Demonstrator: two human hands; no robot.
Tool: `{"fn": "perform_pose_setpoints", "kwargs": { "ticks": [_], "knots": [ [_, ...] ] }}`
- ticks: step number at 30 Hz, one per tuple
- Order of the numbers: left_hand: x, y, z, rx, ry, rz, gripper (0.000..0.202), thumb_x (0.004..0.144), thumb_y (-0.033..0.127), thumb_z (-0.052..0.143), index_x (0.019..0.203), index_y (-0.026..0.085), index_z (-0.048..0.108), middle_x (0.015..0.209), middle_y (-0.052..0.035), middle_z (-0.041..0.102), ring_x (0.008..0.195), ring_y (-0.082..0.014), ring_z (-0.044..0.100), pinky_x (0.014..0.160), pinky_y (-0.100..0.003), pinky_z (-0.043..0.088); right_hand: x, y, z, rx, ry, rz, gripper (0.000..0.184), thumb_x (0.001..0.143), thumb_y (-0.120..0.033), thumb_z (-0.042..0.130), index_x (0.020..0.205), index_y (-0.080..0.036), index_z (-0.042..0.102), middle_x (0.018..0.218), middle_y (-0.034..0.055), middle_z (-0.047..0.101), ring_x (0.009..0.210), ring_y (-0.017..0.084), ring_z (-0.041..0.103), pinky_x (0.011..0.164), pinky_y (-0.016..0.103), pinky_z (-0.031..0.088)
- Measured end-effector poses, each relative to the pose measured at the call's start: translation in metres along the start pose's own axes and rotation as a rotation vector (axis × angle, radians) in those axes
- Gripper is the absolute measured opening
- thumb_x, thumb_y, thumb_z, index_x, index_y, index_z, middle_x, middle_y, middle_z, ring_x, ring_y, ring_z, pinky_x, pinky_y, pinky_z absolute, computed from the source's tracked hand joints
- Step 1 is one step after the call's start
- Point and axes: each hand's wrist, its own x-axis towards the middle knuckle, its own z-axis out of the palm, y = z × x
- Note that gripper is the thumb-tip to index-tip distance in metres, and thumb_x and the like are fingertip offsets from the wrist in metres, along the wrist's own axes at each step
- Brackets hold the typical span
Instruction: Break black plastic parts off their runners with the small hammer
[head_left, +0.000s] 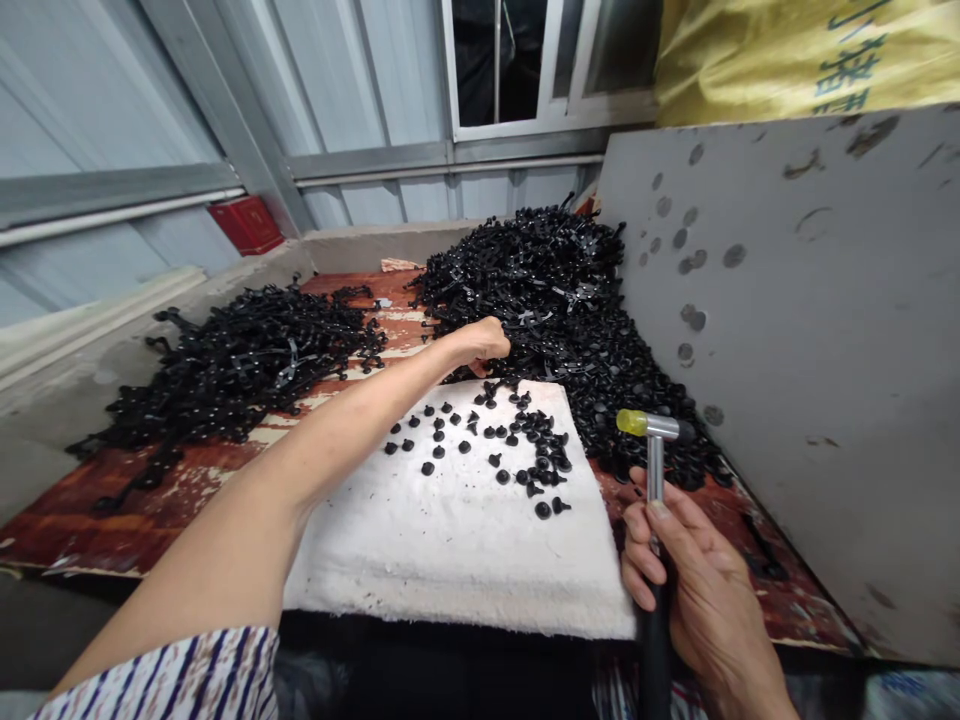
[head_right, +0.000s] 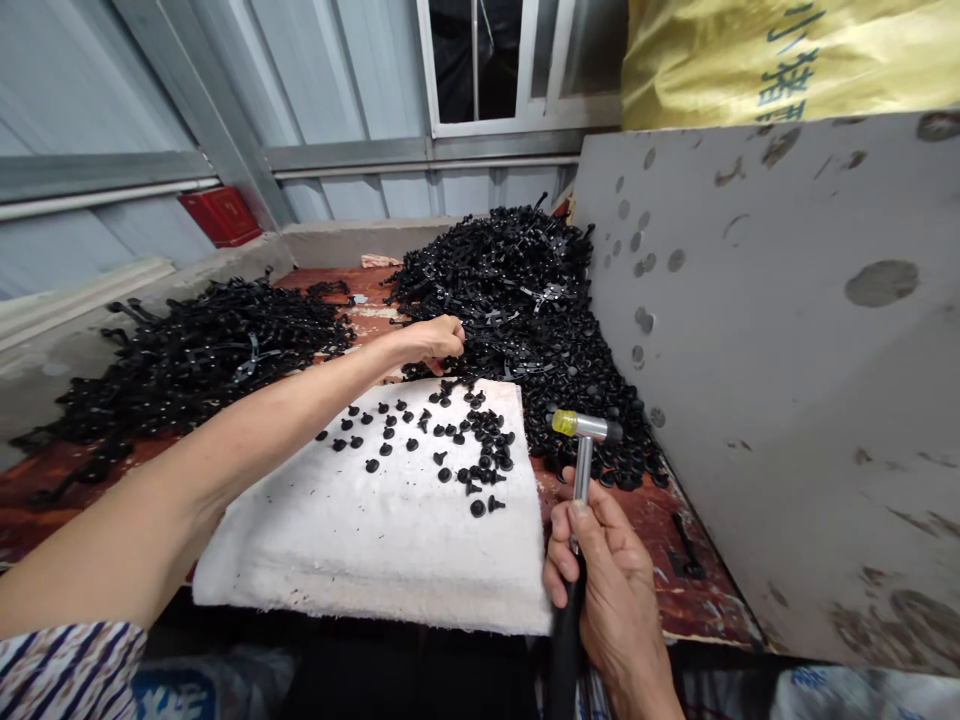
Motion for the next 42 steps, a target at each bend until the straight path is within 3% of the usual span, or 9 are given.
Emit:
{"fn": "perform_pose_setpoints", "kwargs": {
  "ticks": [10,14,19,22,25,28,33,37,42],
  "knots": [
    [0.000,-0.006,0.008,-0.103,-0.013,-0.024,0.015,0.064,0.000,0.061,0.062,0.015,0.057,0.050,0.0005,0.046,0.055,-0.0163,0.051,0.056,-0.030,0.043,-0.001,-0.001,0.001,-0.017,0.029,-0.005,0.052,0.057,-0.041,0.090,0.098,-0.021,0.065,0.060,-0.0062,0.052,0.039,0.004,0.035,0.028,0.014,0.034],
    [-0.005,0.002,0.003,-0.206,-0.015,-0.030,0.018,0.067,-0.002,0.058,0.064,0.015,0.054,0.052,0.0025,0.044,0.049,-0.0107,0.043,0.050,-0.026,0.035,0.000,-0.001,0.002,-0.040,0.020,-0.018,0.052,0.058,-0.042,0.089,0.098,-0.020,0.065,0.060,-0.0068,0.051,0.039,0.004,0.034,0.028,0.014,0.032],
    [-0.052,-0.003,0.004,-0.521,-0.098,0.083,0.021,0.075,-0.004,0.051,0.080,0.016,0.054,0.063,0.0030,0.048,0.048,-0.0071,0.043,0.044,-0.021,0.033,-0.007,0.001,0.001,-0.101,0.011,-0.066,0.046,0.061,-0.045,0.087,0.089,-0.021,0.060,0.059,-0.0072,0.052,0.037,0.003,0.033,0.027,0.014,0.032],
    [-0.098,-0.013,0.021,-0.778,-0.273,0.176,0.020,0.076,-0.004,0.052,0.084,0.015,0.055,0.068,0.0009,0.054,0.049,-0.0062,0.045,0.042,-0.020,0.034,-0.020,-0.002,0.003,-0.180,-0.021,-0.075,0.045,0.065,-0.049,0.084,0.086,-0.021,0.056,0.067,-0.0051,0.059,0.035,0.003,0.033,0.027,0.015,0.033],
    [-0.140,-0.019,0.041,-0.877,-0.380,0.165,0.016,0.078,0.002,0.057,0.087,0.015,0.055,0.067,0.0033,0.053,0.048,-0.0050,0.045,0.043,-0.019,0.035,-0.028,-0.006,0.011,-0.246,-0.065,-0.069,0.045,0.069,-0.053,0.081,0.090,-0.022,0.056,0.077,-0.0022,0.064,0.037,0.003,0.037,0.029,0.017,0.035],
    [-0.166,-0.022,0.053,-0.909,-0.433,0.132,0.013,0.078,0.010,0.061,0.088,0.016,0.057,0.071,0.0031,0.057,0.047,-0.0033,0.045,0.044,-0.018,0.035,-0.031,-0.005,0.020,-0.331,-0.119,-0.046,0.043,0.072,-0.053,0.078,0.091,-0.022,0.055,0.065,-0.0058,0.057,0.037,0.006,0.039,0.029,0.018,0.036],
    [-0.184,-0.039,0.056,-1.061,-0.424,-0.010,0.023,0.066,0.013,0.069,0.088,0.015,0.060,0.077,0.0008,0.060,0.055,-0.0056,0.050,0.043,-0.017,0.037,-0.039,0.004,0.031,-0.390,-0.208,-0.048,0.037,0.075,-0.051,0.075,0.081,-0.021,0.055,0.053,-0.0097,0.045,0.033,0.005,0.037,0.029,0.016,0.032],
    [-0.189,-0.057,0.054,-1.155,-0.547,-0.183,0.029,0.061,0.022,0.076,0.086,0.013,0.064,0.072,-0.0009,0.060,0.054,-0.0073,0.053,0.038,-0.017,0.034,-0.045,0.009,0.038,-0.460,-0.238,-0.070,0.033,0.077,-0.049,0.073,0.080,-0.020,0.058,0.056,-0.0074,0.049,0.032,0.004,0.038,0.028,0.017,0.029],
    [-0.193,-0.070,0.057,-1.164,-0.471,-0.177,0.036,0.060,0.029,0.084,0.081,0.013,0.061,0.067,-0.0006,0.063,0.042,-0.0036,0.048,0.034,-0.015,0.025,-0.043,0.016,0.046,-0.459,-0.249,-0.048,0.035,0.075,-0.051,0.074,0.080,-0.021,0.058,0.054,-0.0080,0.047,0.032,0.005,0.037,0.028,0.017,0.030]
  ]
}}
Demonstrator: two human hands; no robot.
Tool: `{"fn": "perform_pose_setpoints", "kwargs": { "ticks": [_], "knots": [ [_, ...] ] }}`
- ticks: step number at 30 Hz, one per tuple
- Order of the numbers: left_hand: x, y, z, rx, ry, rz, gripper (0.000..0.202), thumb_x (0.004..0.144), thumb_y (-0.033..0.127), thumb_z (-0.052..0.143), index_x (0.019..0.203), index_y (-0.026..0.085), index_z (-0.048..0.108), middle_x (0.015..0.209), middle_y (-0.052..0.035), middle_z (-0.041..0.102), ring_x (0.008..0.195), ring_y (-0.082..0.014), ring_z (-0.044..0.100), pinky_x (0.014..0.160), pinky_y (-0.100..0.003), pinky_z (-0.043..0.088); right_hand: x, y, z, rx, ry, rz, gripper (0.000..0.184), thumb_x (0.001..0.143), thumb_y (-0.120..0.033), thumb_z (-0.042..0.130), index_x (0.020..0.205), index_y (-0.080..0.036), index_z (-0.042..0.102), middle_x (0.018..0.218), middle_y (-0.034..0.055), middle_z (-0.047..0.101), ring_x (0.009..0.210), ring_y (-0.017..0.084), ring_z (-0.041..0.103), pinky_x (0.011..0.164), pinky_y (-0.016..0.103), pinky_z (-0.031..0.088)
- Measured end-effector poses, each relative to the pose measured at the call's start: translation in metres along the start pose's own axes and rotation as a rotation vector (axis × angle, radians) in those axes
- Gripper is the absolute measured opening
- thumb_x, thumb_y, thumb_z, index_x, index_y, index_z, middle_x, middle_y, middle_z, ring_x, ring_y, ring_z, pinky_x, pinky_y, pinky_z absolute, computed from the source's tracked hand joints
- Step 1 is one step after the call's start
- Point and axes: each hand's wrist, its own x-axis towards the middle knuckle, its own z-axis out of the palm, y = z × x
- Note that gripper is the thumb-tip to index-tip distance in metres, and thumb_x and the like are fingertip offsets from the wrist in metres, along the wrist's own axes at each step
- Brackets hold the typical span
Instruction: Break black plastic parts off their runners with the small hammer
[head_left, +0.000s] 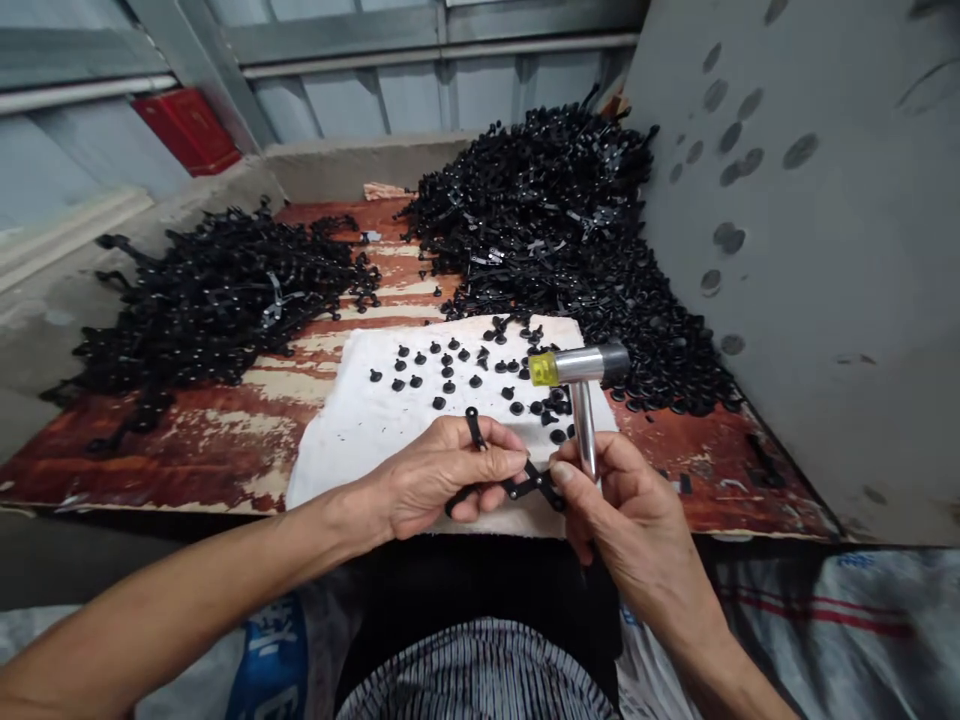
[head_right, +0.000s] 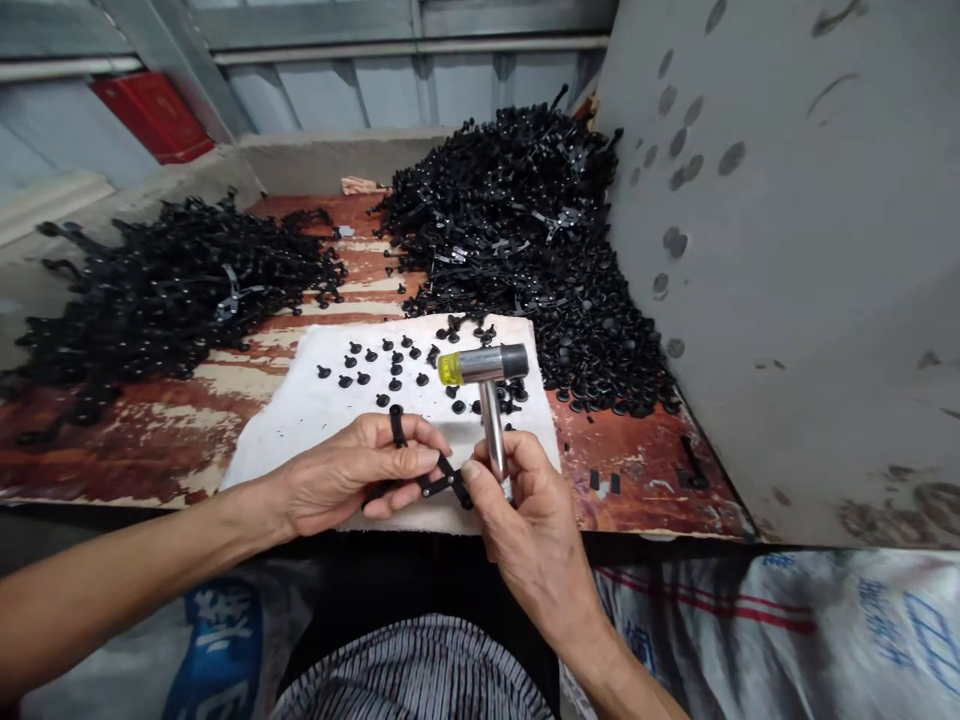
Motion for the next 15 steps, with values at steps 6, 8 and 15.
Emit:
{"fn": "perform_pose_setpoints", "kwargs": {
  "ticks": [6,8,15],
  "knots": [
    [0.001,-0.005,-0.003,0.081,0.146,0.120,0.041,0.066,0.029,0.083,0.091,0.018,0.053,0.065,0.0004,0.067,0.039,-0.0047,0.047,0.034,-0.016,0.025,0.007,0.005,0.006,0.034,0.008,0.024,0.039,0.072,-0.054,0.077,0.079,-0.022,0.056,0.053,-0.0083,0.048,0.032,0.006,0.036,0.028,0.018,0.031],
    [0.004,-0.003,-0.004,0.113,0.181,0.127,0.039,0.070,0.024,0.080,0.095,0.018,0.050,0.060,0.0029,0.065,0.035,-0.0035,0.044,0.034,-0.015,0.021,0.007,0.007,0.005,0.029,-0.001,0.013,0.038,0.075,-0.055,0.075,0.080,-0.022,0.056,0.050,-0.0084,0.046,0.033,0.006,0.036,0.029,0.018,0.031],
    [0.019,0.015,-0.006,0.150,0.317,0.094,0.024,0.079,0.009,0.070,0.087,0.018,0.049,0.061,0.0019,0.066,0.029,0.0003,0.036,0.031,-0.015,0.017,0.003,0.011,-0.006,0.071,0.114,-0.024,0.031,0.080,-0.048,0.072,0.086,-0.021,0.058,0.069,-0.0027,0.059,0.041,0.007,0.041,0.031,0.018,0.036]
  ]
}}
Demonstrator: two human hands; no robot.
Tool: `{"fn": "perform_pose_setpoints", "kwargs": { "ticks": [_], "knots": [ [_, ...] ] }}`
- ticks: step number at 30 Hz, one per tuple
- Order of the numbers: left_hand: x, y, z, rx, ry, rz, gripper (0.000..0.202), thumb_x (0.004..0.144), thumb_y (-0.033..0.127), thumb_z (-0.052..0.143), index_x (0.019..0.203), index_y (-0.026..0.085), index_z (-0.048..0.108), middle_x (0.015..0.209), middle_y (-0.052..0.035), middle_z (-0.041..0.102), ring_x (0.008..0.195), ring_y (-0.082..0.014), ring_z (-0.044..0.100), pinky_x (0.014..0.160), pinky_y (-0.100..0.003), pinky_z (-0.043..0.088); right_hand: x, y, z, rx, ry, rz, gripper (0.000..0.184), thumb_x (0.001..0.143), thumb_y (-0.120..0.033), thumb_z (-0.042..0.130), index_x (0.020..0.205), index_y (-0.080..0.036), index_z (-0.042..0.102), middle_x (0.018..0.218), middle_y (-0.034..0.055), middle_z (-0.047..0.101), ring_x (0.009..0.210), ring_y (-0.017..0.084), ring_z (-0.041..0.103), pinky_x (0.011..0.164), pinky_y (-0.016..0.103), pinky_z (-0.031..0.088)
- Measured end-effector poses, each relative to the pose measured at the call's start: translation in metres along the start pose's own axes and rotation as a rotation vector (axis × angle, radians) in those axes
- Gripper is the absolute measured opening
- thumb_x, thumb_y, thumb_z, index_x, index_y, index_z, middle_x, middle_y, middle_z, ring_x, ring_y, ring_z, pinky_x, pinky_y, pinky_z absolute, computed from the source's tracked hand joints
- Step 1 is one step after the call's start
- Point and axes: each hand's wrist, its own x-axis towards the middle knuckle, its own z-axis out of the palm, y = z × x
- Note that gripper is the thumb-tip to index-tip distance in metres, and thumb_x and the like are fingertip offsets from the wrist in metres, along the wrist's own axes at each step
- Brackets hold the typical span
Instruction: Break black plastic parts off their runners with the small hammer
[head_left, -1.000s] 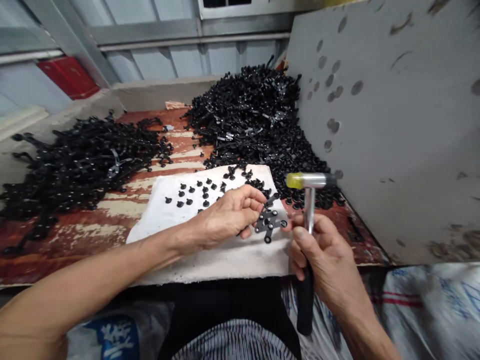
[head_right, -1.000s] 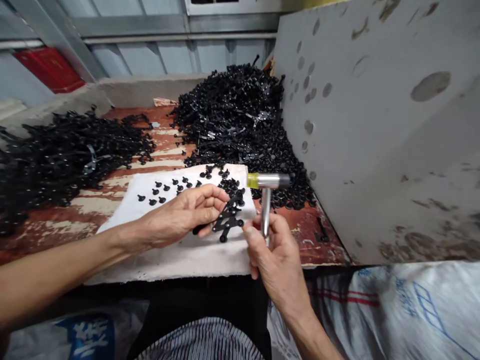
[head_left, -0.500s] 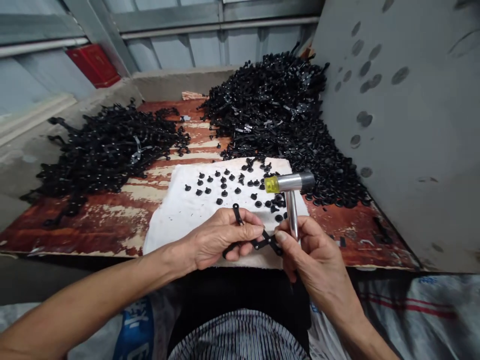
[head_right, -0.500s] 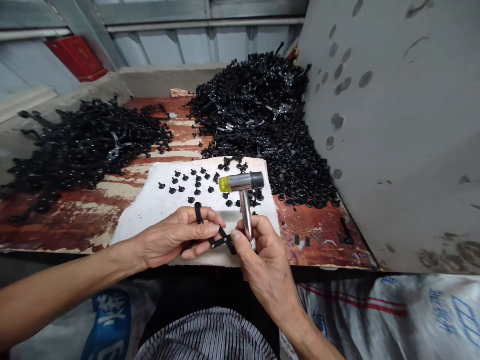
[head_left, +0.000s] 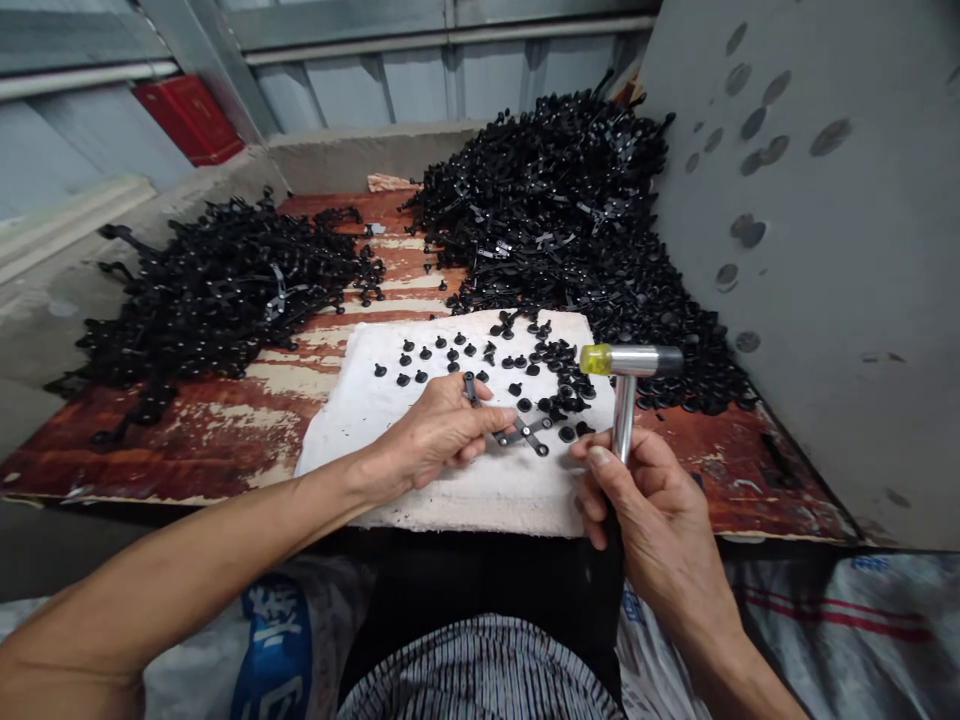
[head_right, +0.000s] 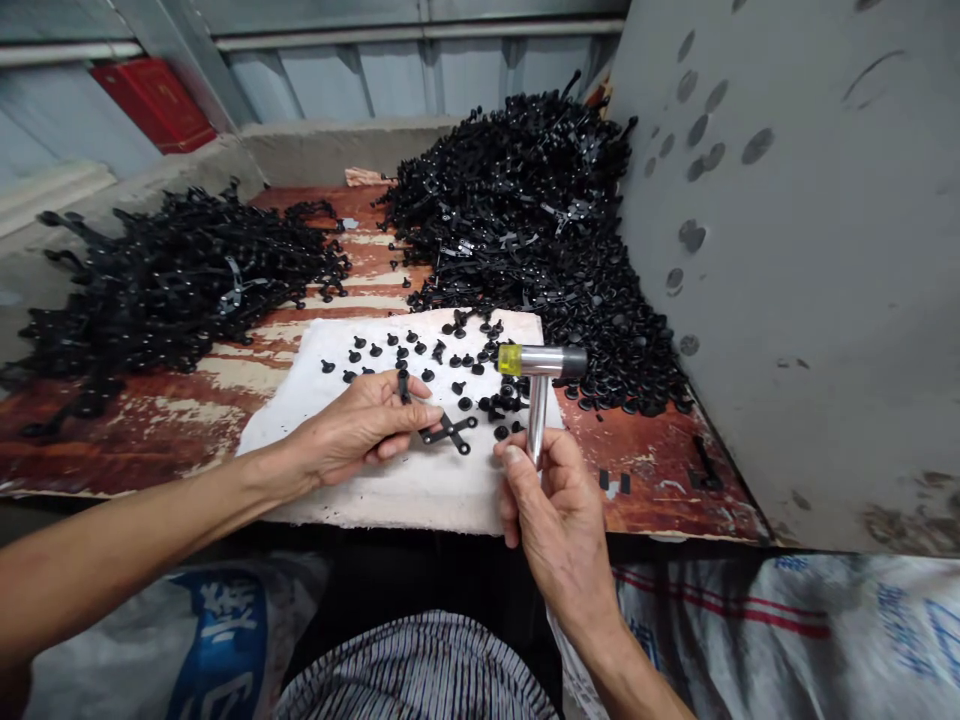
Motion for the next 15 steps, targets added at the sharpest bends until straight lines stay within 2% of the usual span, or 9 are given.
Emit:
{"fn": "perform_pose_setpoints", "kwargs": {
  "ticks": [3,6,10,15],
  "knots": [
    [0.007,0.005,0.001,-0.007,0.045,-0.036,0.020,0.083,0.010,0.066,0.074,0.016,0.050,0.062,0.0007,0.065,0.030,0.0013,0.035,0.030,-0.015,0.017,-0.001,0.001,-0.002,0.038,0.021,-0.017,0.029,0.081,-0.045,0.072,0.084,-0.021,0.057,0.080,-0.0010,0.061,0.044,0.006,0.043,0.031,0.018,0.037],
    [0.012,0.006,0.001,-0.011,0.077,-0.049,0.023,0.084,0.010,0.065,0.066,0.015,0.052,0.058,0.0006,0.062,0.030,0.0015,0.034,0.030,-0.015,0.018,0.000,0.003,-0.004,0.058,0.018,-0.022,0.029,0.081,-0.045,0.072,0.084,-0.020,0.057,0.080,-0.0019,0.060,0.043,0.005,0.043,0.030,0.016,0.037],
    [0.016,0.005,0.000,-0.012,0.117,-0.069,0.024,0.084,0.009,0.065,0.063,0.013,0.055,0.052,0.0007,0.057,0.030,-0.0001,0.033,0.029,-0.016,0.020,0.000,0.007,-0.007,0.076,0.003,-0.016,0.028,0.083,-0.044,0.071,0.085,-0.020,0.056,0.079,-0.0024,0.060,0.043,0.005,0.043,0.030,0.016,0.037],
    [0.018,0.002,-0.001,-0.016,0.121,-0.033,0.023,0.084,0.009,0.064,0.062,0.012,0.058,0.047,0.0016,0.053,0.030,-0.0014,0.034,0.029,-0.016,0.021,0.001,0.010,-0.008,0.099,-0.012,-0.016,0.026,0.084,-0.042,0.071,0.087,-0.021,0.056,0.080,-0.0025,0.060,0.043,0.004,0.043,0.031,0.015,0.037]
  ]
}}
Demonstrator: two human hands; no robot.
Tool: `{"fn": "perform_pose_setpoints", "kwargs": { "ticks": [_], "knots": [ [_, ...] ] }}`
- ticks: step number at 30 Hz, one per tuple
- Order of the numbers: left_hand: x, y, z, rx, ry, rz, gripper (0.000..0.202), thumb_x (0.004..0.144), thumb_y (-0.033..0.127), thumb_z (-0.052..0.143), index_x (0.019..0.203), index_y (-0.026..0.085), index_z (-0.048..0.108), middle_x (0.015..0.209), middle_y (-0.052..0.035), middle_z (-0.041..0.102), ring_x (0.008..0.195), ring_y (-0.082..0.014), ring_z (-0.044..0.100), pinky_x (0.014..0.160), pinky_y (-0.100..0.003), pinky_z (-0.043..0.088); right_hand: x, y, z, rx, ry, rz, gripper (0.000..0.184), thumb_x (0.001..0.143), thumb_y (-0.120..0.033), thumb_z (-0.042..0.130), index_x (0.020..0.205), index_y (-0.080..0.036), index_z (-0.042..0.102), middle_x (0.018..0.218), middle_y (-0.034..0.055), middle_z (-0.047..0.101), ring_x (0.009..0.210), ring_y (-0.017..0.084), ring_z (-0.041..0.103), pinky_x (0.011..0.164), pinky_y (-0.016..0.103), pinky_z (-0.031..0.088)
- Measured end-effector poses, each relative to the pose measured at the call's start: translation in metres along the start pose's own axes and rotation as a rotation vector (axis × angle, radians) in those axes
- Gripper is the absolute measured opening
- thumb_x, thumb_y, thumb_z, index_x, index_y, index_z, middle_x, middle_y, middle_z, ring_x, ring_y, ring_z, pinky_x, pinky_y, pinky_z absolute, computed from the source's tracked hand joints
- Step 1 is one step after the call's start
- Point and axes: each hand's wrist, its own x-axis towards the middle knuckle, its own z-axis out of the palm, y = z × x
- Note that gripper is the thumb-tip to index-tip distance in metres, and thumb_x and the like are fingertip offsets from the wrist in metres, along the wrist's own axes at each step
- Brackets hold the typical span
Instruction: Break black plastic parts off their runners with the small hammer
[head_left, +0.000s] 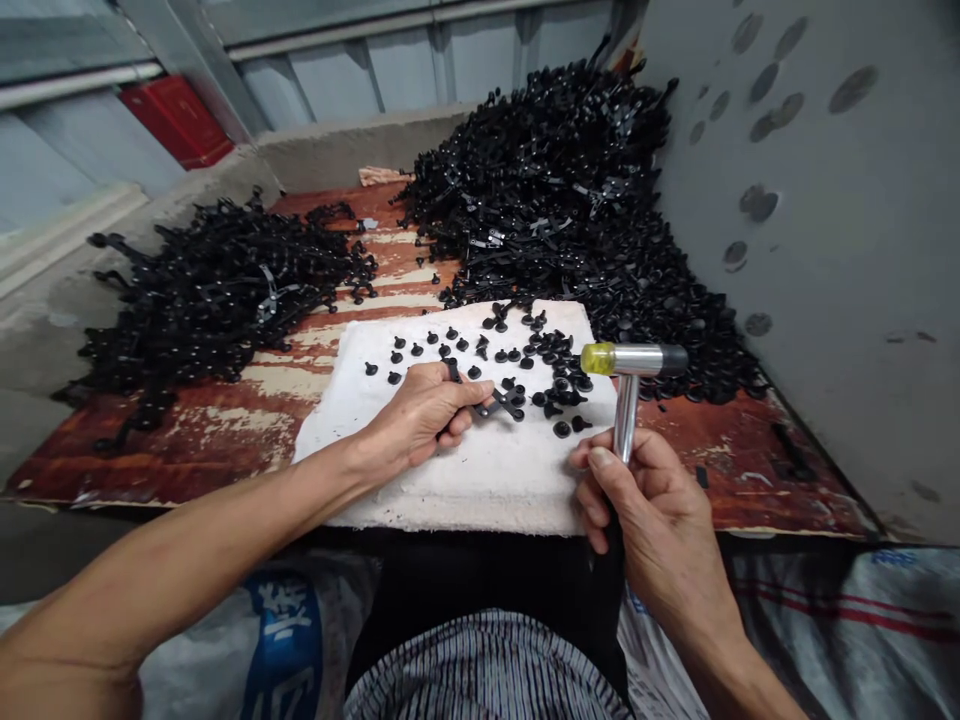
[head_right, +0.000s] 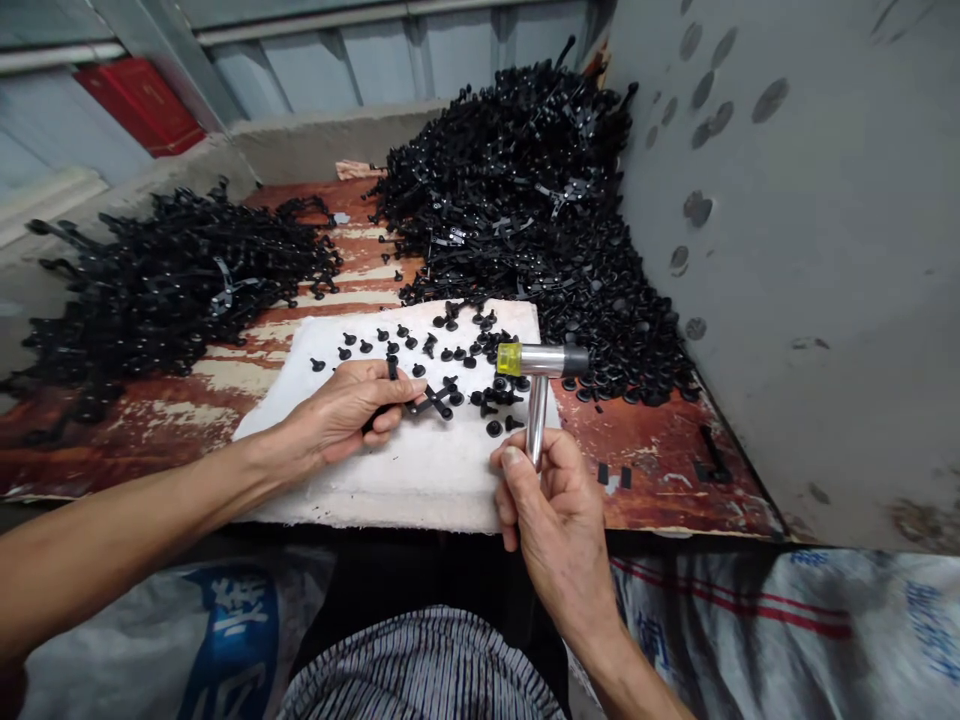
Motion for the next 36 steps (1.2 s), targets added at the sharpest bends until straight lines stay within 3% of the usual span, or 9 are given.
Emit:
{"fn": "perform_pose_setpoints", "kwargs": {
  "ticks": [30,33,36],
  "knots": [
    [0.001,0.000,0.006,0.031,0.009,0.021,0.023,0.086,0.007,0.061,0.065,0.014,0.053,0.044,0.0051,0.047,0.031,-0.0009,0.031,0.032,-0.016,0.019,-0.001,-0.001,-0.001,-0.037,-0.017,0.006,0.023,0.086,-0.041,0.068,0.089,-0.022,0.055,0.079,-0.0030,0.059,0.044,0.005,0.042,0.031,0.016,0.037],
    [0.003,0.002,0.006,0.092,0.021,0.031,0.027,0.086,0.008,0.061,0.063,0.016,0.050,0.039,0.0075,0.039,0.030,-0.0013,0.028,0.033,-0.017,0.017,0.000,-0.005,-0.004,-0.127,-0.055,-0.002,0.022,0.090,-0.043,0.062,0.092,-0.023,0.055,0.079,-0.0025,0.059,0.043,0.006,0.041,0.031,0.017,0.036],
    [0.006,0.005,0.003,0.180,0.008,0.054,0.027,0.082,0.011,0.065,0.063,0.019,0.047,0.039,0.0078,0.038,0.031,-0.0026,0.029,0.034,-0.018,0.018,0.001,-0.012,-0.011,-0.438,-0.103,-0.150,0.021,0.095,-0.039,0.054,0.107,-0.023,0.060,0.091,0.0043,0.067,0.060,0.013,0.060,0.048,0.025,0.053]
  ]
}}
